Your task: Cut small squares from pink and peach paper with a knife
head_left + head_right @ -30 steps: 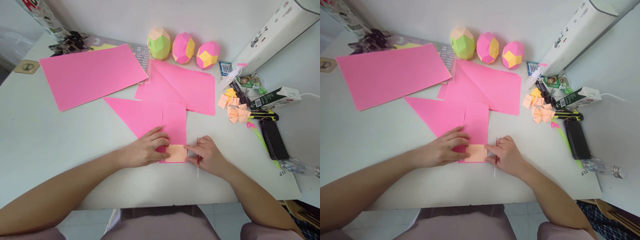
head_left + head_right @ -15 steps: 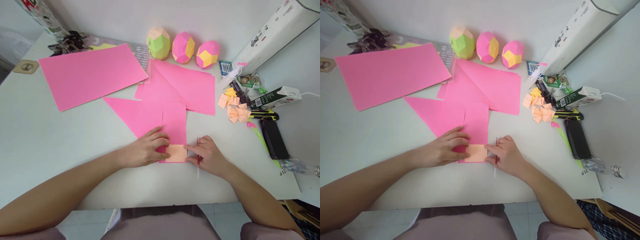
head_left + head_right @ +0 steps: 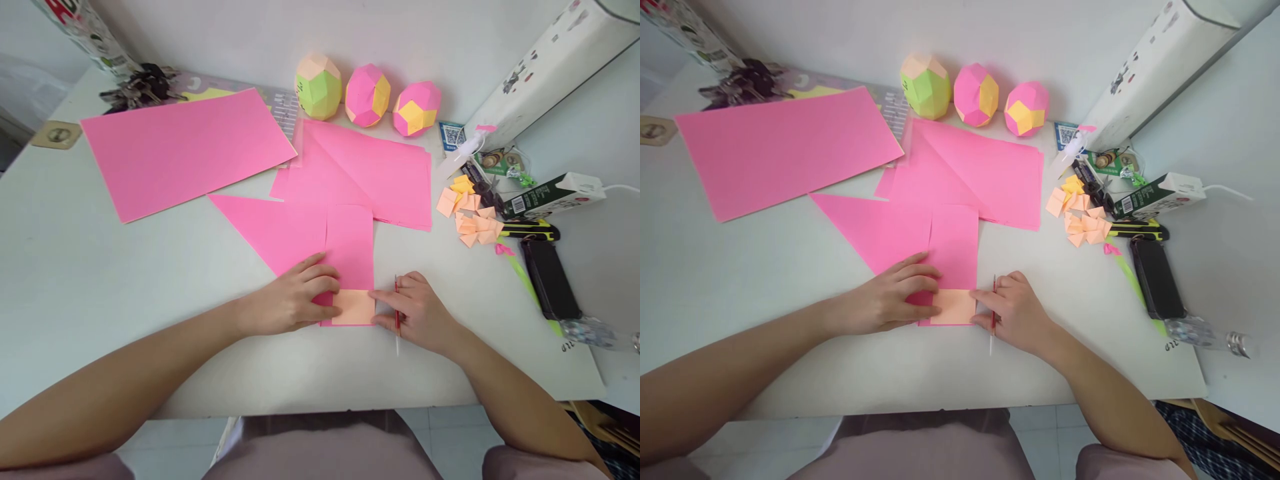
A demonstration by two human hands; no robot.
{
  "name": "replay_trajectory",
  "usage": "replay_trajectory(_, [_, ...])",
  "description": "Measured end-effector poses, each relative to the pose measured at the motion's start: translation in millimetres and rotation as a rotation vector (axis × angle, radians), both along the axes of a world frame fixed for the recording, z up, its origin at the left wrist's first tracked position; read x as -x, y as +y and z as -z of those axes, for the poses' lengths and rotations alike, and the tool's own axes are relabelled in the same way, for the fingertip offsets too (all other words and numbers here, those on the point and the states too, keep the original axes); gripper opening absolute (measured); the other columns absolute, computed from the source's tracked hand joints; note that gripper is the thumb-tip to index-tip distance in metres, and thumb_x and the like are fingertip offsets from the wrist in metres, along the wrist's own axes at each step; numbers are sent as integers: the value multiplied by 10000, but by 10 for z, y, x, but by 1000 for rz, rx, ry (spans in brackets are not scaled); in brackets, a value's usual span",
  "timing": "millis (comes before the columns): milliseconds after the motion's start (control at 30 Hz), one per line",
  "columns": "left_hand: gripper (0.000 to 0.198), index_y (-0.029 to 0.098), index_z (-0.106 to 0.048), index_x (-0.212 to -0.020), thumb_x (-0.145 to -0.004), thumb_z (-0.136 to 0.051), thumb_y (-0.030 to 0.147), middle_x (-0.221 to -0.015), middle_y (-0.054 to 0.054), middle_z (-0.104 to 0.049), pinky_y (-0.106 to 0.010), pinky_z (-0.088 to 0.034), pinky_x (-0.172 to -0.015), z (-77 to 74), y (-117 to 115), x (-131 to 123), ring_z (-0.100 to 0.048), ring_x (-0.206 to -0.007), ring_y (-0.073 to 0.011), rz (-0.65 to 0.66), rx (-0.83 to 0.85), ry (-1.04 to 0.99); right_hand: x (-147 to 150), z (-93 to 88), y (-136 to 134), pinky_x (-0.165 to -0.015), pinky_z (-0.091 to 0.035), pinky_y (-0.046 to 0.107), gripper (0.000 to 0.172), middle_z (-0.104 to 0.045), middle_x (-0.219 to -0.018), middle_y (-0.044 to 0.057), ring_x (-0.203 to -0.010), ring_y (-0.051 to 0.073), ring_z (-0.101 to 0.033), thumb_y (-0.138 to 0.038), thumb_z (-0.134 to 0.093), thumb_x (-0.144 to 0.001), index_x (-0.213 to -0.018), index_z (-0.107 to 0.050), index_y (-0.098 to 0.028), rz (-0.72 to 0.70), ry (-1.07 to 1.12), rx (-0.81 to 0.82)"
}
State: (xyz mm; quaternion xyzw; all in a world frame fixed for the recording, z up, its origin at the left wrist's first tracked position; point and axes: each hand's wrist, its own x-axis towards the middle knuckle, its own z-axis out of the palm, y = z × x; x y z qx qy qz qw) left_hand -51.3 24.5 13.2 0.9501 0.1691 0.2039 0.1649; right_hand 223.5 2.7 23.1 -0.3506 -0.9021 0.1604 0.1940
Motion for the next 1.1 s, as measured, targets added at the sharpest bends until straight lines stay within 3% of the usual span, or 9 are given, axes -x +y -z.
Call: replay_trajectory(1100, [205,234,-665,-982,-891,-524,116,-993,-49,-586,-573,-279,-1107,-16,0,-12,-475,-1176,-221,-8,-2,6,9,-65,-40,-655,-325,306,236,-470,-500,-8,-620,160,-382,-294,-530,-926,-1008,-689,-140,-68,-171,-148])
